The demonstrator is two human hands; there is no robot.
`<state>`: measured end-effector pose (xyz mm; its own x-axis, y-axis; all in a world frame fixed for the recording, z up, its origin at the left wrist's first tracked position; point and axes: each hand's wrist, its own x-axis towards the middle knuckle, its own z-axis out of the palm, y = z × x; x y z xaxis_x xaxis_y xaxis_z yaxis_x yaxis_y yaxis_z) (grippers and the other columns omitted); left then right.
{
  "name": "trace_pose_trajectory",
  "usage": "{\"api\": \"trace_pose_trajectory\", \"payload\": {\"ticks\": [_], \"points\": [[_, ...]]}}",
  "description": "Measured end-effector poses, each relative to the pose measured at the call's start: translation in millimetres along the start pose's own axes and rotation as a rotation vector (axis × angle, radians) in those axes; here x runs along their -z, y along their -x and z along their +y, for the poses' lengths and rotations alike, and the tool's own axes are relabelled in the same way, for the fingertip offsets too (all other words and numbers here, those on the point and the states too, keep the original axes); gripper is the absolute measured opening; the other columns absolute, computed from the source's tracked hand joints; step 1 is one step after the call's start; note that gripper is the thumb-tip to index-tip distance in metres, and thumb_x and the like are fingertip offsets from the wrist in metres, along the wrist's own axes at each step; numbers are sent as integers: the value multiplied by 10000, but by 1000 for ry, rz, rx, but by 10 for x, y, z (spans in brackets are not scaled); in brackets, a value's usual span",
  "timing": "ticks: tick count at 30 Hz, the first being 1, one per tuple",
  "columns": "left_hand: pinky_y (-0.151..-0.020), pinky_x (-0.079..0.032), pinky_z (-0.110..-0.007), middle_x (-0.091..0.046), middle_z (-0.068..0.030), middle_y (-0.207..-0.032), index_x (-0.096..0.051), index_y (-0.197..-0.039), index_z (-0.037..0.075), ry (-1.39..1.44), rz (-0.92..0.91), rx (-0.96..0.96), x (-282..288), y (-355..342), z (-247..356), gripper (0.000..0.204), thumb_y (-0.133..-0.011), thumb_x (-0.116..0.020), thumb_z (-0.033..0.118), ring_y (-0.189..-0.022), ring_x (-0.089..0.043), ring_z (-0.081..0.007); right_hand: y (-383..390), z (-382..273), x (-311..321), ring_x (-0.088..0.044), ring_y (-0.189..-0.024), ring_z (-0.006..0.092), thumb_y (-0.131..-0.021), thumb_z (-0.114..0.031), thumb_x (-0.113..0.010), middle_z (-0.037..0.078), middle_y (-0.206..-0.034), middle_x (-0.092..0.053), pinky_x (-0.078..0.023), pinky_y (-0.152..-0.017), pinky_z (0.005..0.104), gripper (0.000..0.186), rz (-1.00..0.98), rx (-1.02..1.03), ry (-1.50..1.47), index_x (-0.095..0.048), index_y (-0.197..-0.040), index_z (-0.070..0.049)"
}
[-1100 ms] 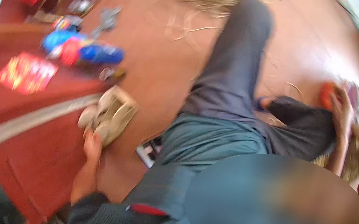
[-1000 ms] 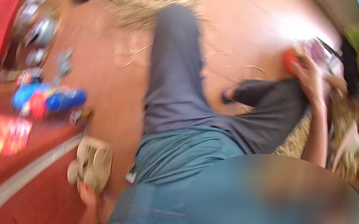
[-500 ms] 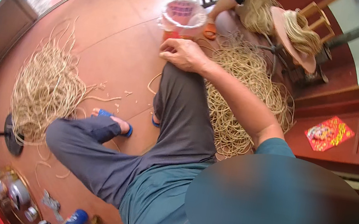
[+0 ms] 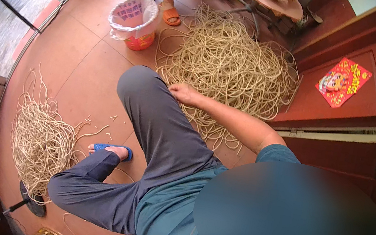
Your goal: Weaving a structured basket frame using straw or reed materials.
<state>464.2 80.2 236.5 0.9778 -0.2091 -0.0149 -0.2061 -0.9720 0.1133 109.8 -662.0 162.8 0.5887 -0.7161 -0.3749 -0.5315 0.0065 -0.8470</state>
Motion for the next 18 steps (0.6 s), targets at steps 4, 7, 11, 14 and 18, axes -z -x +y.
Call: {"api": "trace_pose_trajectory", "payload": {"ticks": [4,7,11,14,18], "points": [[-859,-554,-411,-741,-183,-991,-730,-1232,-36,459,307,-90,1079,-445,1724,359,-1131,-596,282,-886,-671,-315,609,673,-201,-708,-799,160,-941,-290,-752,51,-932,-762,-573,-775,318,317,-17,-213,-3,-785,-1136,-41],[-824,-527,-278,-701,-94,-1152,-572,-1439,-19,815,229,-376,1084,-1958,1437,356,-1140,-575,172,-983,-658,-165,907,919,-489,-709,-812,156,-965,-193,-736,86,-961,-769,-575,-739,293,299,-80,-437,-84,-782,-1225,-53],[-729,-520,-244,-708,-120,-1283,-580,-1439,-16,911,-159,-463,1210,-1517,3431,421,-1113,-645,242,-865,-650,-124,1251,1276,-813,-689,-827,144,-989,-186,-741,69,-991,-775,-567,-759,294,295,-120,-612,-242,-784,-1235,-29],[-625,-463,-241,-627,21,-835,-683,-1191,7,723,-564,-522,521,-1455,4104,225,-1088,-669,207,-690,-562,-84,1323,2000,-1255,-702,-809,176,-936,-264,-814,114,-981,-805,-569,-738,352,248,7,-498,-444,-854,-1077,-64],[-707,-548,-326,-752,-116,-920,-740,-1090,-37,496,-913,-530,-919,-1129,4342,235,-993,-705,174,-754,-694,-184,1315,2065,-1466,-707,-815,178,-951,-276,-801,101,-993,-806,-575,-761,353,274,-21,-486,-485,-854,-1090,-46]]}}
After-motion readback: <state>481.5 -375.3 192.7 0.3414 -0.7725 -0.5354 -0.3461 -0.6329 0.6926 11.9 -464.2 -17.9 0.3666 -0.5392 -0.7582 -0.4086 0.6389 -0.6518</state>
